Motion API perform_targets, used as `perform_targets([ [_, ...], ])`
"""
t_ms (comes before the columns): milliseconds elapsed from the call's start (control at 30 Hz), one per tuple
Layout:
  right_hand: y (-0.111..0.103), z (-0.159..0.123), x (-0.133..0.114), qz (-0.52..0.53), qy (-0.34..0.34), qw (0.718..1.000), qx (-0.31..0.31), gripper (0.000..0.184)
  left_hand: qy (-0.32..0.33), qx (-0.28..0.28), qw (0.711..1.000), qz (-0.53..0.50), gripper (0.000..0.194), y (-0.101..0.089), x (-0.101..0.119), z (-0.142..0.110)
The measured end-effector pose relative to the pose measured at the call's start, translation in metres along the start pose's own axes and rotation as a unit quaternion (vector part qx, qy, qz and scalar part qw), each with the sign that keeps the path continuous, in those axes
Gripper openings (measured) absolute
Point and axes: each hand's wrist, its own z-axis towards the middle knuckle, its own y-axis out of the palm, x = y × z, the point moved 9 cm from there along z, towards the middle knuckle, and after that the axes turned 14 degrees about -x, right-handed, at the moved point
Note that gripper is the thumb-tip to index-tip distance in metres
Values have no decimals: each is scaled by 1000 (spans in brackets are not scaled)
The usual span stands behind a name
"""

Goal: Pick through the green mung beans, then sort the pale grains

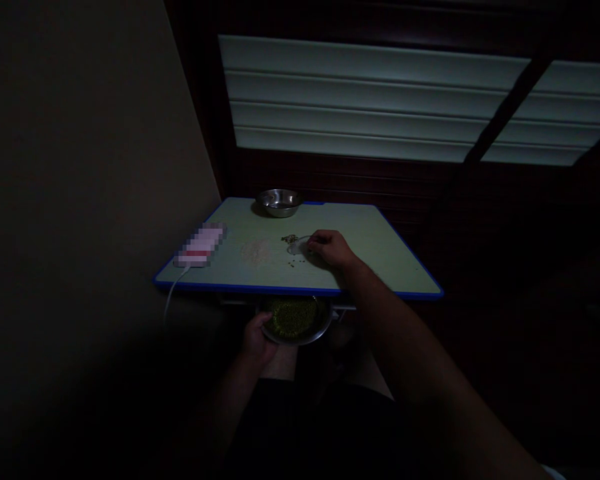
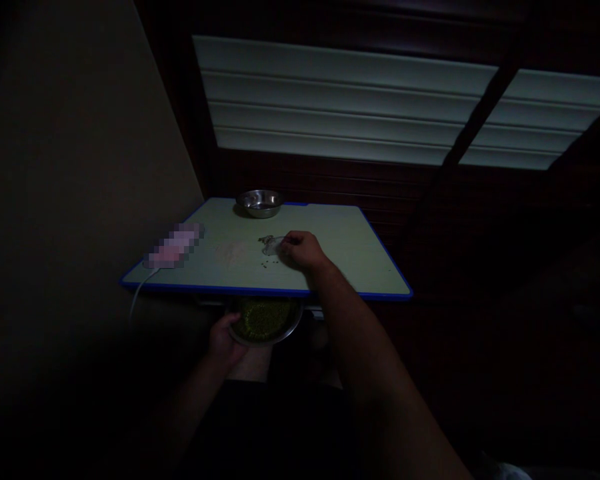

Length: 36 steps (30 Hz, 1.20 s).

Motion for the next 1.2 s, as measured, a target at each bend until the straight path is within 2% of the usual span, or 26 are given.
perform_targets([
  [233, 3, -2, 2, 51, 29, 998, -27, 10, 5, -8, 1000, -4, 40, -1, 0, 1],
  [367, -7, -1, 0, 50, 8, 998, 23, 11, 7, 2, 1000, 6, 32, -3, 0, 2],
  [533, -13, -1, 3, 27, 15, 997, 65, 13, 10, -12, 1000, 15, 25, -2, 1, 3],
  [767, -7, 0, 3, -13, 0, 999, 38, 13, 3, -2, 1000, 16, 33, -2, 0, 2],
  [900, -10, 0, 3, -51, 1, 997, 52, 13, 2, -6, 1000, 20, 38, 0, 1, 2],
  [1000, -12, -1, 2, -59, -8, 996, 63, 16, 6, -9, 1000, 21, 37, 1, 1, 2],
  [1200, -7, 1, -2, -59, -37, 997, 35, 17, 0, 0, 1000, 20, 34, 0, 0, 2],
])
